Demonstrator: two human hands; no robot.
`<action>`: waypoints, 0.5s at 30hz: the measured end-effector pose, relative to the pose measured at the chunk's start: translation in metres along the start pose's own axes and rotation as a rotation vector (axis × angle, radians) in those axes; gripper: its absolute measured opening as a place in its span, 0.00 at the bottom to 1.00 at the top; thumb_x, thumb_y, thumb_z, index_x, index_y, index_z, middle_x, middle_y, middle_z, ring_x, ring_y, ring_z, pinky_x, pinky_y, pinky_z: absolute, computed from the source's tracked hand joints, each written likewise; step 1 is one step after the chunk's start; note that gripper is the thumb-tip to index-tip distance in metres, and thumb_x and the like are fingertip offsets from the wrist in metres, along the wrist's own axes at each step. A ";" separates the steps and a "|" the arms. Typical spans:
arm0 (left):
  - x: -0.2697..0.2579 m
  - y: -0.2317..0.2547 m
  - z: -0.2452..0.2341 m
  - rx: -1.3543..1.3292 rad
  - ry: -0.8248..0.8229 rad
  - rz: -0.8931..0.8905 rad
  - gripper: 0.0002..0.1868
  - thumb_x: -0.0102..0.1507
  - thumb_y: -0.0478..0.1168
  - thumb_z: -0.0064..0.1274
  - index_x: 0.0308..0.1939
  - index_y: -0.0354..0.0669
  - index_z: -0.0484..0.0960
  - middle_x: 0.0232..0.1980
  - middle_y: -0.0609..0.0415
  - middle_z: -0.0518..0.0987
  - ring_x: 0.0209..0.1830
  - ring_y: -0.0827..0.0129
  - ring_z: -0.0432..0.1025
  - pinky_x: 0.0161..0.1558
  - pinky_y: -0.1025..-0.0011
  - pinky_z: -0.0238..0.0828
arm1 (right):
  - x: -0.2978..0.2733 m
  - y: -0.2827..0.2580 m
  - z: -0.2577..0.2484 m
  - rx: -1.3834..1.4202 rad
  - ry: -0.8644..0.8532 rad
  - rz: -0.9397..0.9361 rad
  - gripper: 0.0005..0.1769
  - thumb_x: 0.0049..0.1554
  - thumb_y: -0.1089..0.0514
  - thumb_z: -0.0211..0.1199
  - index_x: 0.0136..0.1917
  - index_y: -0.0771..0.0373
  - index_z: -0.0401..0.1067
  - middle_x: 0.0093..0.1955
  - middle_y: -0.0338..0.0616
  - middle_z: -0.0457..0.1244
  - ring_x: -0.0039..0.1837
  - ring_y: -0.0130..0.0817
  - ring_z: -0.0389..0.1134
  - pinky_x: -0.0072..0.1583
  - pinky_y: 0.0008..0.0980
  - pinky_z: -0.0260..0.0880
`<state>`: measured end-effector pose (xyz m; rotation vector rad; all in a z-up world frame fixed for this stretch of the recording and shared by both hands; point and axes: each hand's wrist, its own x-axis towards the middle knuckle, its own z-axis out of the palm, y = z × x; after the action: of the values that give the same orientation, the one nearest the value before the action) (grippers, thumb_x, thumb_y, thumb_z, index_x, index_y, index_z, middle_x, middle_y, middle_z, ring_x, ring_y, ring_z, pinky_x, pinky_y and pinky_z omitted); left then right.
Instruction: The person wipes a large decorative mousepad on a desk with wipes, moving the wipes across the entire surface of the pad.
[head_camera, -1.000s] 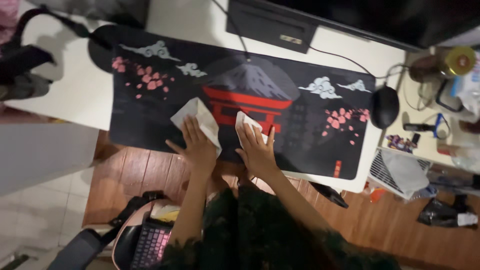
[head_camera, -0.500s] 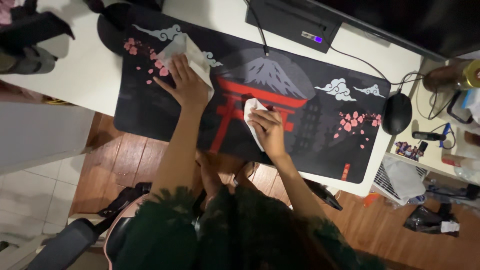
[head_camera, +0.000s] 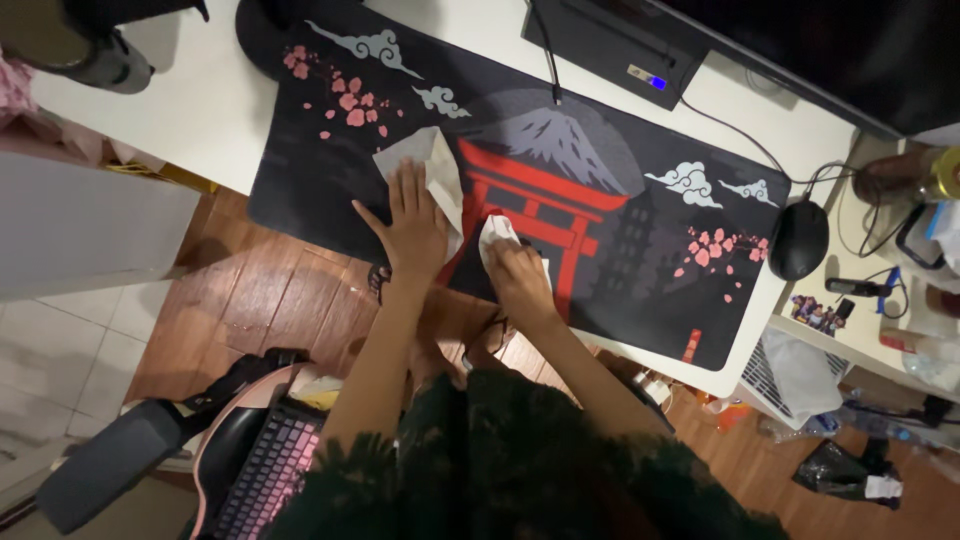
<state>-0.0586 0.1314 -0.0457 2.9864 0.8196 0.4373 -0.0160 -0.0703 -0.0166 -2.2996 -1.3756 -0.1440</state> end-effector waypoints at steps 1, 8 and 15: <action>-0.002 0.001 -0.001 -0.014 -0.003 -0.009 0.34 0.71 0.51 0.40 0.80 0.43 0.63 0.84 0.53 0.55 0.83 0.61 0.50 0.70 0.22 0.23 | -0.001 -0.003 0.002 -0.023 -0.032 0.016 0.25 0.60 0.55 0.63 0.66 0.69 0.69 0.67 0.52 0.60 0.69 0.49 0.62 0.69 0.49 0.60; -0.020 0.008 -0.006 -0.016 0.005 -0.033 0.30 0.72 0.51 0.39 0.75 0.39 0.69 0.84 0.53 0.56 0.83 0.61 0.51 0.70 0.22 0.24 | 0.011 -0.018 0.011 -0.185 -0.072 0.030 0.39 0.59 0.41 0.63 0.73 0.70 0.64 0.74 0.54 0.57 0.74 0.48 0.58 0.79 0.55 0.46; -0.031 0.008 -0.017 -0.063 -0.019 -0.024 0.27 0.72 0.51 0.38 0.68 0.37 0.73 0.83 0.51 0.56 0.82 0.58 0.52 0.69 0.21 0.25 | -0.002 -0.012 0.000 -0.189 -0.142 -0.006 0.40 0.59 0.41 0.62 0.73 0.72 0.62 0.74 0.56 0.57 0.74 0.48 0.58 0.80 0.58 0.42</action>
<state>-0.0846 0.1082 -0.0364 2.9149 0.8234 0.4248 -0.0271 -0.0675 -0.0138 -2.5037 -1.4955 -0.1185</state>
